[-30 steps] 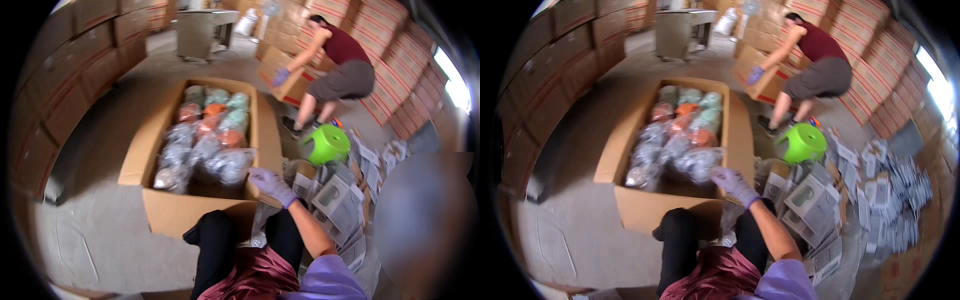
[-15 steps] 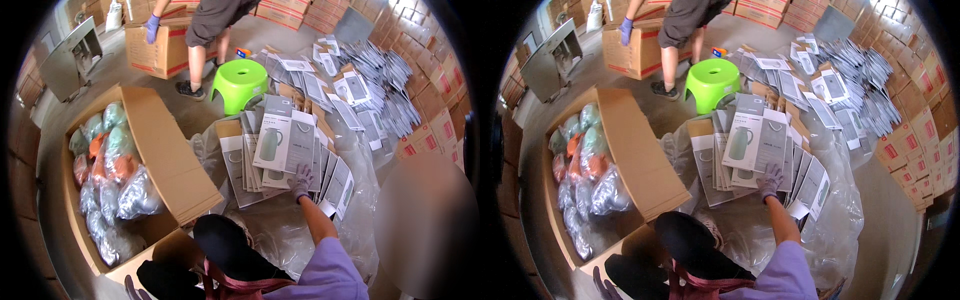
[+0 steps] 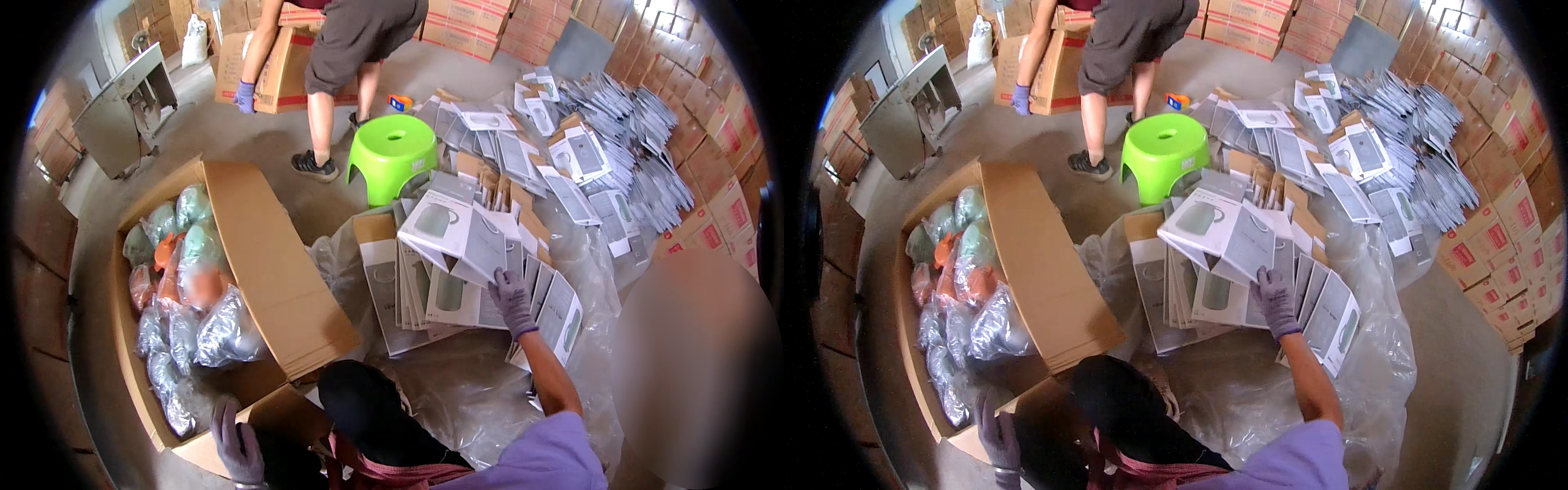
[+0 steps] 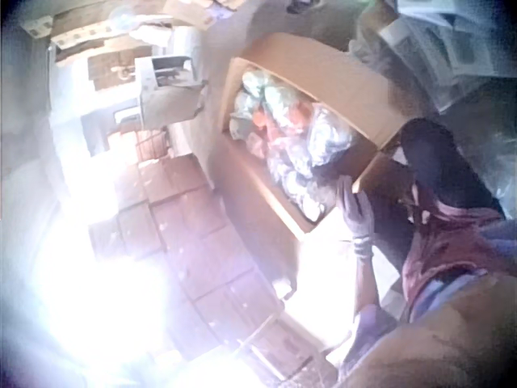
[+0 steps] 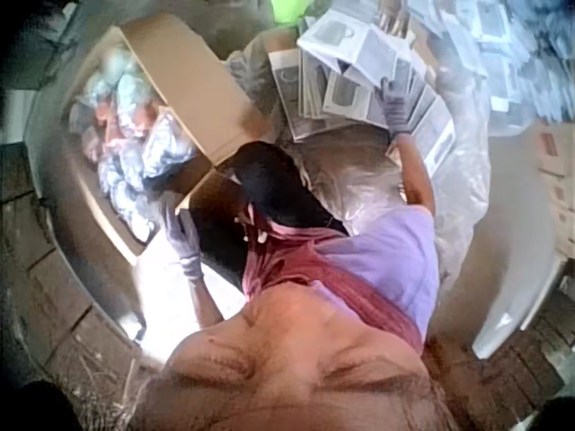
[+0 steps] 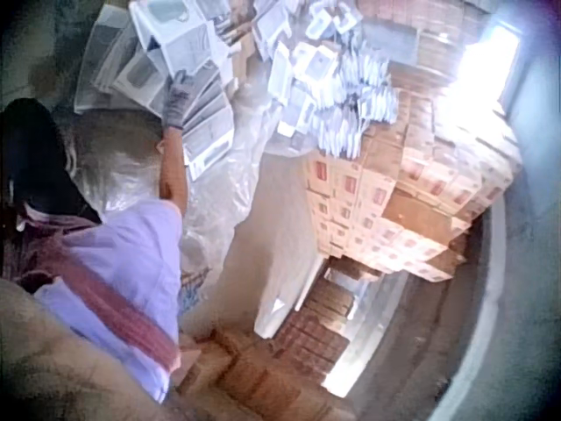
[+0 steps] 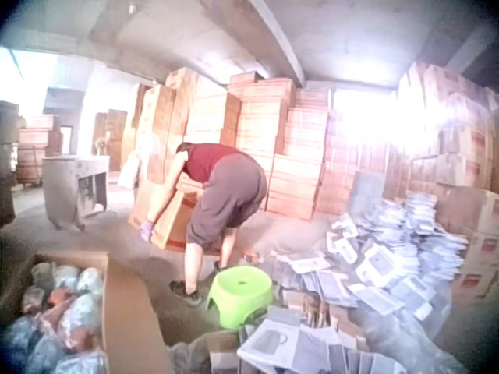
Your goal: The person sits on the floor and packs small white boxes with plastic-wrapped items. They repeatedly pick up a box, insert a wrapped item, close the box, and place it aside. Another person works nearby in the same warehouse area.
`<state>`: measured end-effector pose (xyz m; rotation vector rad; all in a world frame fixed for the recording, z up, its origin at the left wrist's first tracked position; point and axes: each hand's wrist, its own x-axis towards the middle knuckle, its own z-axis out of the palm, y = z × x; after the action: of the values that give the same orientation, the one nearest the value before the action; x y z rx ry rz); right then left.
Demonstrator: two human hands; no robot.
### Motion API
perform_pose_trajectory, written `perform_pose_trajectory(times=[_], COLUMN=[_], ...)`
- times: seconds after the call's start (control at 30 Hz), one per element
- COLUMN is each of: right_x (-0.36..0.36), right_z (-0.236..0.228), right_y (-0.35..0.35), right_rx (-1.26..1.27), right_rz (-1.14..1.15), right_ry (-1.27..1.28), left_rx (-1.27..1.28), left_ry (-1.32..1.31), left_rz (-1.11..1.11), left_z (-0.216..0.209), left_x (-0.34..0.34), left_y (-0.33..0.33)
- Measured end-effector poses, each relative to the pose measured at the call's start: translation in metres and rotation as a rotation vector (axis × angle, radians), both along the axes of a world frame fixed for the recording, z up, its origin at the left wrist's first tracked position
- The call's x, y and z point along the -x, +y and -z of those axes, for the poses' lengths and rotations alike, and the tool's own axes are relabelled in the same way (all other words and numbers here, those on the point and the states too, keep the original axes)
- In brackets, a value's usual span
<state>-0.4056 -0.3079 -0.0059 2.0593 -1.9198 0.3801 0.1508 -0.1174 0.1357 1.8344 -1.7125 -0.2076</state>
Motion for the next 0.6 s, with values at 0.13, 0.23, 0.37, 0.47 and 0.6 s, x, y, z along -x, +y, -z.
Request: perform_pose_trajectory(times=[0.13, 0.23, 0.37, 0.47, 0.6], right_x=[-0.054, -0.087, -0.144, -0.191, -0.246], right_z=[-0.166, -0.255, -0.310, -0.308, -0.310], right_y=[0.005, 0.025, 0.048, 0.058, 0.071], right_rx=[0.320, 0.364, 0.414, 0.444, 0.326], right_rz=[-0.313, -0.405, -0.595, -0.612, -0.984], right_ry=[-0.170, -0.284, -0.380, -0.725, -0.658], left_rx=[-0.014, 0.160, 0.383, 0.653, 0.371], left_ry=[0.351, 0.514, 0.896, 0.233, 0.937], left_rz=[0.176, 0.371, 0.493, 0.461, 0.469], left_z=[-0.041, -0.077, -0.128, -0.122, -0.138], left_x=[0.048, 0.077, 0.085, 0.071, 0.085], left_y=[-0.074, -0.141, -0.205, -0.205, -0.150])
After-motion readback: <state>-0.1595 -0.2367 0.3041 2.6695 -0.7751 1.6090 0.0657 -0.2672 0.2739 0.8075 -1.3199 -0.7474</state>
